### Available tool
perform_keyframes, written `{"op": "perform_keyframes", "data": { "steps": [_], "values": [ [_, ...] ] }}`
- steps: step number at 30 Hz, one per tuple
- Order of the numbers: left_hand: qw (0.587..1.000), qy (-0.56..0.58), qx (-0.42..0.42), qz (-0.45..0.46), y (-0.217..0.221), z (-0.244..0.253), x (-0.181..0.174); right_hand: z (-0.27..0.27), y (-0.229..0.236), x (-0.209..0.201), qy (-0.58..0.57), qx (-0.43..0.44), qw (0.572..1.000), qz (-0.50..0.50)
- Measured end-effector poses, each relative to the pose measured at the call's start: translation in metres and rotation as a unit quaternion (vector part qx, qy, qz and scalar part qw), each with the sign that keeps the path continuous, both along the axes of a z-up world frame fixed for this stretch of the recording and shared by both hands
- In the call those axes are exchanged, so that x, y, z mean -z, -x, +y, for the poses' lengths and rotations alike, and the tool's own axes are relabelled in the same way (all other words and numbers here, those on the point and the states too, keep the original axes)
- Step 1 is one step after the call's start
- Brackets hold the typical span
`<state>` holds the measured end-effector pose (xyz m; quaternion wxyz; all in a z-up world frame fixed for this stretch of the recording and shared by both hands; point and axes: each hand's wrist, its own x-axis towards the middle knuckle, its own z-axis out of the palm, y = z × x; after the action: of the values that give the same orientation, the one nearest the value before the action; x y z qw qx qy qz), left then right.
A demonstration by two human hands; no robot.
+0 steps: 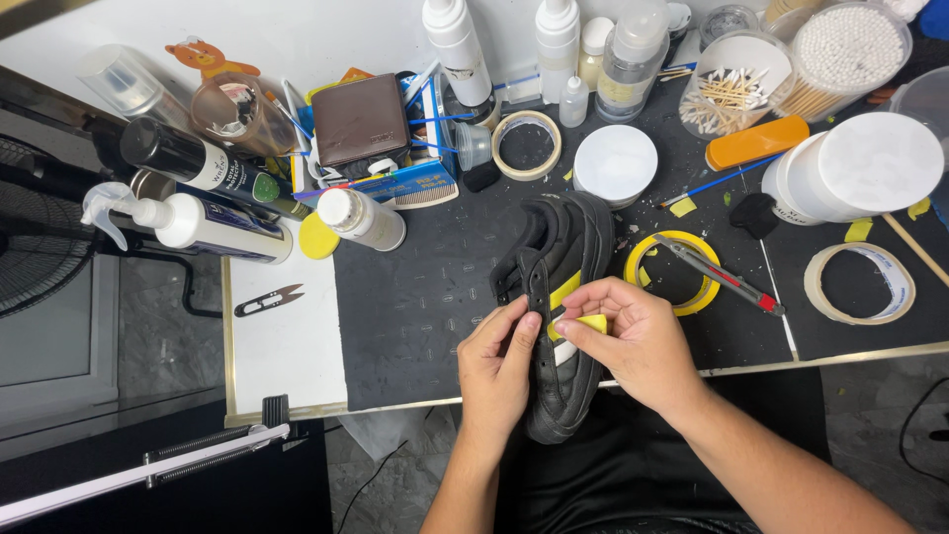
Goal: The person applies yellow masking tape to the side of a black sneaker, covering the white stripes. They use a utility knife to cut the tape and trim the edges for a clean finish. The person repeats this process on different sections of the shoe.
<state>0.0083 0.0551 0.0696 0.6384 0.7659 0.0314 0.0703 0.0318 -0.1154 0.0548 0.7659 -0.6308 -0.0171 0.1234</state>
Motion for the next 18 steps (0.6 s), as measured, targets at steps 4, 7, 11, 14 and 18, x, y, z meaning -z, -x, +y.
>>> {"op": "perform_keyframes", "data": {
  "steps": [4, 7, 11, 14, 18],
  "values": [
    [1.000, -0.006, 0.002, 0.001, 0.0009, -0.0007, -0.0011, 0.0015, 0.0010, 0.0002, 0.003, 0.014, 1.000, -0.018],
    [1.000, 0.000, 0.003, 0.001, 0.0014, -0.0021, -0.0007, 0.0010, 0.0036, -0.0007, 0.027, 0.020, 0.999, -0.013],
    [1.000, -0.013, 0.002, -0.003, 0.0018, -0.0031, -0.0011, 0.0018, 0.0042, -0.0028, 0.033, 0.028, 0.999, -0.013],
    [1.000, -0.013, 0.001, 0.005, 0.0021, -0.0038, -0.0014, 0.0023, 0.0046, -0.0046, 0.034, 0.031, 0.999, -0.011],
    [1.000, -0.024, -0.006, -0.010, 0.0021, -0.0047, 0.0000, 0.0037, 0.0049, -0.0066, 0.055, 0.036, 0.997, -0.027]
  ]
}}
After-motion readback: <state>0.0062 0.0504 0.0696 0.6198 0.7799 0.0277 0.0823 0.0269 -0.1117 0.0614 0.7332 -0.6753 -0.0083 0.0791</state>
